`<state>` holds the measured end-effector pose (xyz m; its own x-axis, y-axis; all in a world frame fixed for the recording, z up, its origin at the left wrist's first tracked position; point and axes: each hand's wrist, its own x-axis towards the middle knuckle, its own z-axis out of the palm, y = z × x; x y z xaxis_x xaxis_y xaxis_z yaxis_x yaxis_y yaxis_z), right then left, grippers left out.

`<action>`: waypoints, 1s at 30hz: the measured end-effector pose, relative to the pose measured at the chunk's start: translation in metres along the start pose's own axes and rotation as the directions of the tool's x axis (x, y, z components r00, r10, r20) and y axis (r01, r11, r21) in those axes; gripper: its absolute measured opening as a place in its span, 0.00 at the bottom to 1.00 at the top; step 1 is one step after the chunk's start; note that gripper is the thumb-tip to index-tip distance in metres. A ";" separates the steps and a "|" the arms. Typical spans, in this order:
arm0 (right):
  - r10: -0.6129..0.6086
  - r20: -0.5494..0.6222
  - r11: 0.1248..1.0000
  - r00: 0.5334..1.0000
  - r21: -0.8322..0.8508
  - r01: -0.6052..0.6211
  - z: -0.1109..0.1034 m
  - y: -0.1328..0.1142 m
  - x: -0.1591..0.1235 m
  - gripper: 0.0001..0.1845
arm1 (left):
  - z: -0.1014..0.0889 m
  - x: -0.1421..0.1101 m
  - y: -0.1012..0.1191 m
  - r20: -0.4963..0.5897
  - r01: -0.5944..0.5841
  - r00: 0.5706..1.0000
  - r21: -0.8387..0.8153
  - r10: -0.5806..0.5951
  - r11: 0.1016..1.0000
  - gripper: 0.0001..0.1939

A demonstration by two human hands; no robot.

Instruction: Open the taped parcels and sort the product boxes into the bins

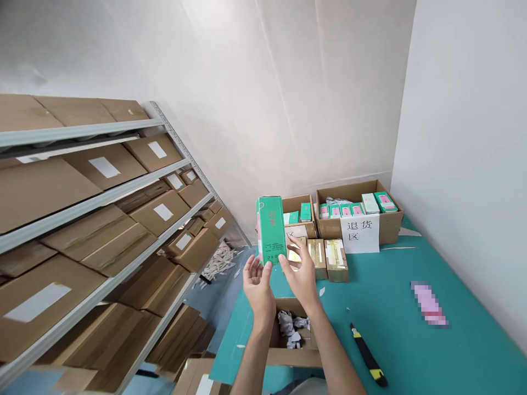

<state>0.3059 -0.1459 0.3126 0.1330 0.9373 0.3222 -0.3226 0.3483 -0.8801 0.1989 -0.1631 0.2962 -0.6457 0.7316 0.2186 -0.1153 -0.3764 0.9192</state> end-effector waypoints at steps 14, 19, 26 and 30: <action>0.000 -0.025 0.998 1.000 0.065 0.002 0.009 0.001 -0.007 0.34 | -0.012 -0.003 0.009 0.267 0.183 0.950 -0.064 -0.160 0.981 0.38; -0.021 0.042 0.986 0.999 0.164 0.014 0.008 0.003 -0.004 0.33 | -0.016 0.004 0.014 0.285 0.300 0.926 -0.150 -0.249 0.942 0.39; 0.000 0.100 1.000 0.995 0.014 -0.002 -0.001 -0.003 -0.004 0.31 | -0.014 0.000 0.014 0.152 0.170 0.976 -0.083 -0.157 0.982 0.45; -0.029 0.040 0.993 0.999 -0.109 0.033 0.001 -0.013 -0.011 0.29 | -0.014 -0.001 0.010 0.076 0.030 0.997 0.029 -0.032 0.999 0.46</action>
<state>0.3078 -0.1604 0.3212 0.1043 0.9267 0.3612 -0.2136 0.3755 -0.9019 0.1877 -0.1756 0.3010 -0.5826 0.7843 0.2131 -0.1125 -0.3375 0.9346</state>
